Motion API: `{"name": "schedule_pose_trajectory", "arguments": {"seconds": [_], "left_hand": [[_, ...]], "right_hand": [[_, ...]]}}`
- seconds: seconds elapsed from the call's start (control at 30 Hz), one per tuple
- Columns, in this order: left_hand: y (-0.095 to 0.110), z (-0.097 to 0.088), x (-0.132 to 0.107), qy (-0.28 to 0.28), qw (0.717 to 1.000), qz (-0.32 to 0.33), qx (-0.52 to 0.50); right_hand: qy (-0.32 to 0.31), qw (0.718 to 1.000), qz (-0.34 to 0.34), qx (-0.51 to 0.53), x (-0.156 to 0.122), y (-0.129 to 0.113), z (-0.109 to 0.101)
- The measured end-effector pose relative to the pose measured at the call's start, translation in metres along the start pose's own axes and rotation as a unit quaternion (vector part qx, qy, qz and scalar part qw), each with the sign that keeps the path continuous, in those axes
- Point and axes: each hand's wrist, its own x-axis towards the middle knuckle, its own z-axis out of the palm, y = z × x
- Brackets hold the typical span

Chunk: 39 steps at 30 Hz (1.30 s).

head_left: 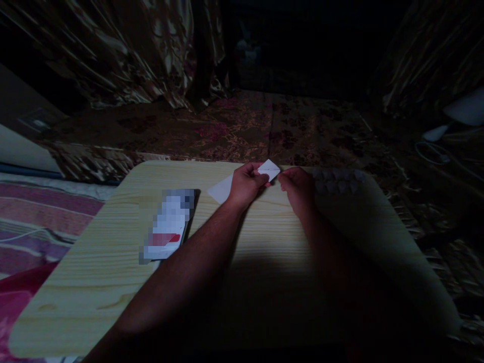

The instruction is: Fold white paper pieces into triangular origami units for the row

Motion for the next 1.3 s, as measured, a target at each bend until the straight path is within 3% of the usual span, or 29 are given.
{"name": "schedule_pose_trajectory", "arguments": {"seconds": [0.2,0.6,1.07,1.3], "left_hand": [[-0.001,-0.001,0.000,-0.023,1.000,-0.007,0.014],[-0.002,-0.002,-0.001,-0.070,0.995,-0.016,0.064],[-0.003,-0.002,0.002,-0.076,0.997,-0.012,0.001],[-0.001,-0.002,0.001,-0.067,0.997,-0.016,-0.019]], "right_hand": [[0.020,1.000,0.018,0.011,-0.002,-0.003,0.002],[0.034,0.999,-0.025,0.008,-0.003,0.003,0.007],[-0.013,0.998,-0.063,0.004,-0.004,0.007,0.006],[-0.036,0.998,-0.044,0.040,-0.005,0.007,0.008]]}}
